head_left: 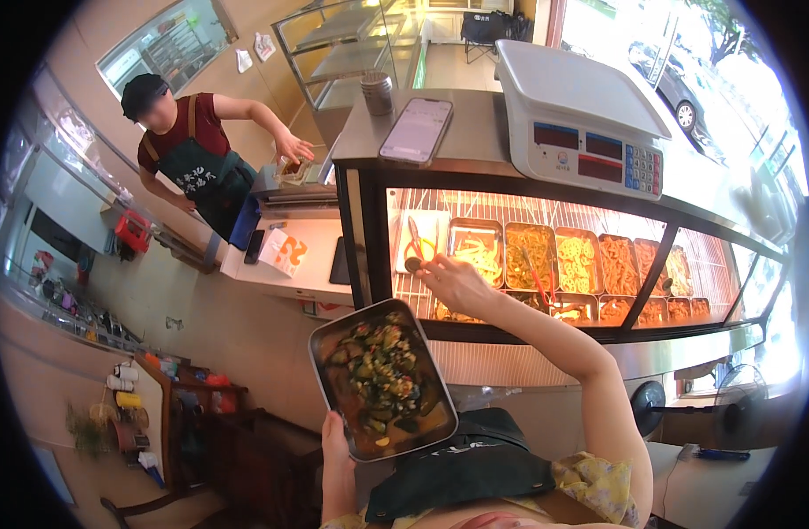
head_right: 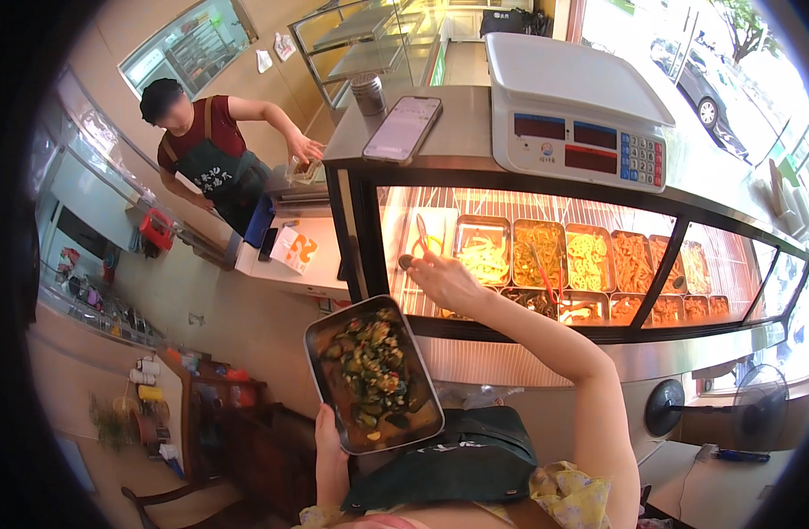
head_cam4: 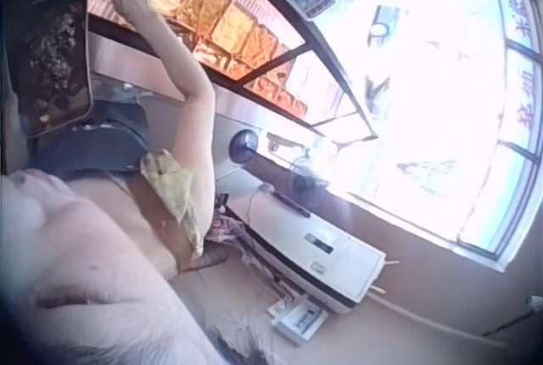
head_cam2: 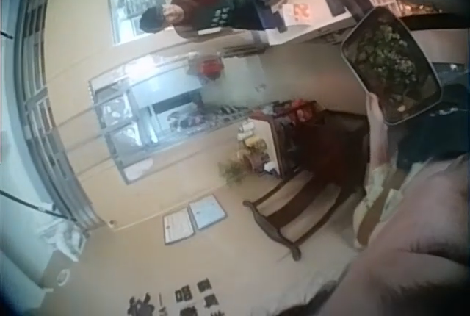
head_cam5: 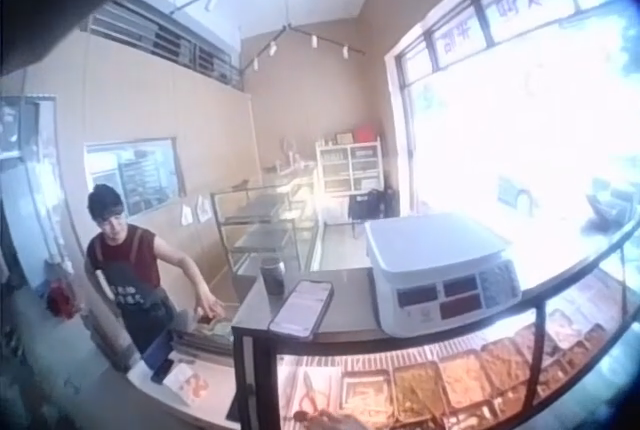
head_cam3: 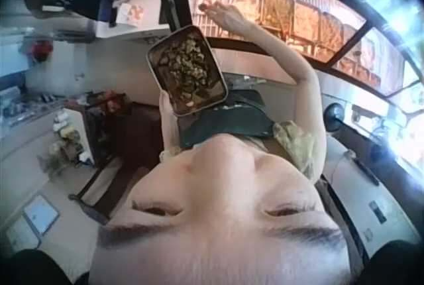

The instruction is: Transfer prepared side dishes from a large tray into a plastic container using tongs, then weighing the container on a scale.

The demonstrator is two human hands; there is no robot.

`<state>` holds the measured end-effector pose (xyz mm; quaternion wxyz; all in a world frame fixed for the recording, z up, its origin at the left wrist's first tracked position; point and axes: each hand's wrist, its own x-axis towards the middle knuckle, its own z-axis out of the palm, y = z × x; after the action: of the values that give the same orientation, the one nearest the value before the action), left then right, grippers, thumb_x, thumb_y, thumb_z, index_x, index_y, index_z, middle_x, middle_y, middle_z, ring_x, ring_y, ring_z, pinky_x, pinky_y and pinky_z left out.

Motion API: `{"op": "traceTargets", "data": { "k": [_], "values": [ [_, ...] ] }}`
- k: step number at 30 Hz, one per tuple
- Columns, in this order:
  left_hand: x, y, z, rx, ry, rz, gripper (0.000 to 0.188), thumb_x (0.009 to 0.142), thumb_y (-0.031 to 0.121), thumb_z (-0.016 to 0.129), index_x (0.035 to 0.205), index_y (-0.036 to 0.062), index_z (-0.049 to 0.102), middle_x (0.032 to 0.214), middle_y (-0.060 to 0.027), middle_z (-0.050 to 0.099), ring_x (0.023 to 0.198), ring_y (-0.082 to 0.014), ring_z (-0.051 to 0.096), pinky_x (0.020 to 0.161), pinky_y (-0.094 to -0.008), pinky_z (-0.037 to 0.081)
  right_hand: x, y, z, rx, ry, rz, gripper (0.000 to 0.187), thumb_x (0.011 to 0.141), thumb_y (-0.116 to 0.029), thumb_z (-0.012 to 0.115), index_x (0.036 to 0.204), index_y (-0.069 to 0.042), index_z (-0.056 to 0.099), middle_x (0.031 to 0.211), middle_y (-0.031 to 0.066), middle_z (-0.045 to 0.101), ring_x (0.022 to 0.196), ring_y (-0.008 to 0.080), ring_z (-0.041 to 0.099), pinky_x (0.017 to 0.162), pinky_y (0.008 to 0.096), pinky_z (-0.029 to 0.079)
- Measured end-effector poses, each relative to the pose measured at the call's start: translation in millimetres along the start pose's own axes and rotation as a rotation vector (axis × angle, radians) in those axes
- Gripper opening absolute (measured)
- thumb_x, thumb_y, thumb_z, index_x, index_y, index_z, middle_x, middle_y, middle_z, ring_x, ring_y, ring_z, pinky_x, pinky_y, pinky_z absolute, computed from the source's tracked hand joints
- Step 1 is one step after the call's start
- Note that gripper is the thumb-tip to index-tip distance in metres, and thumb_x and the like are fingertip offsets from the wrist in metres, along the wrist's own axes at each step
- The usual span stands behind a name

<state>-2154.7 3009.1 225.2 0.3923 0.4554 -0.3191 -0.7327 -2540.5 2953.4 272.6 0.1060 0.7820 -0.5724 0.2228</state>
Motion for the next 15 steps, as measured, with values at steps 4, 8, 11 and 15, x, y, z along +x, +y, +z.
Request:
{"op": "traceTargets", "data": {
  "k": [4,8,11,15],
  "values": [
    [1,16,-6,-0.078,0.064,0.03,0.039,0.102,0.031,0.039,0.122,-0.0008,0.049,0.113,-0.0106,0.06,0.098,-0.0209,0.061,0.082,-0.0348,0.052,20,6,6,-0.267,-0.018,-0.158,0.018,0.077,-0.015,0.058,0.089,-0.002,0.062,0.089,0.0078,0.055,0.095,0.026,0.057,0.083,0.0382,0.051],
    [6,31,0,-0.107,0.071,0.076,0.043,0.102,0.034,0.038,0.122,-0.0022,0.048,0.113,-0.012,0.06,0.097,-0.0222,0.062,0.08,-0.0366,0.053,21,14,25,-0.23,-0.064,-0.232,0.013,0.078,-0.017,0.058,0.082,-0.005,0.06,0.088,0.0069,0.053,0.091,0.0223,0.055,0.076,0.0344,0.049],
    [13,37,2,-0.087,0.14,0.087,0.045,0.101,0.036,0.039,0.122,-0.0024,0.048,0.113,-0.0118,0.06,0.097,-0.0222,0.062,0.08,-0.0365,0.052,23,21,36,-0.135,-0.021,-0.283,0.01,0.079,-0.017,0.057,0.078,-0.007,0.057,0.085,0.0057,0.052,0.085,0.0205,0.055,0.07,0.0328,0.048],
    [17,35,12,-0.117,0.102,0.106,0.047,0.1,0.039,0.041,0.123,-0.0018,0.048,0.114,-0.0116,0.059,0.098,-0.0223,0.062,0.08,-0.0368,0.053,26,28,37,-0.069,-0.073,-0.297,0.01,0.08,-0.017,0.056,0.08,-0.007,0.053,0.086,0.0078,0.049,0.089,0.022,0.054,0.068,0.0337,0.048]
  ]
}}
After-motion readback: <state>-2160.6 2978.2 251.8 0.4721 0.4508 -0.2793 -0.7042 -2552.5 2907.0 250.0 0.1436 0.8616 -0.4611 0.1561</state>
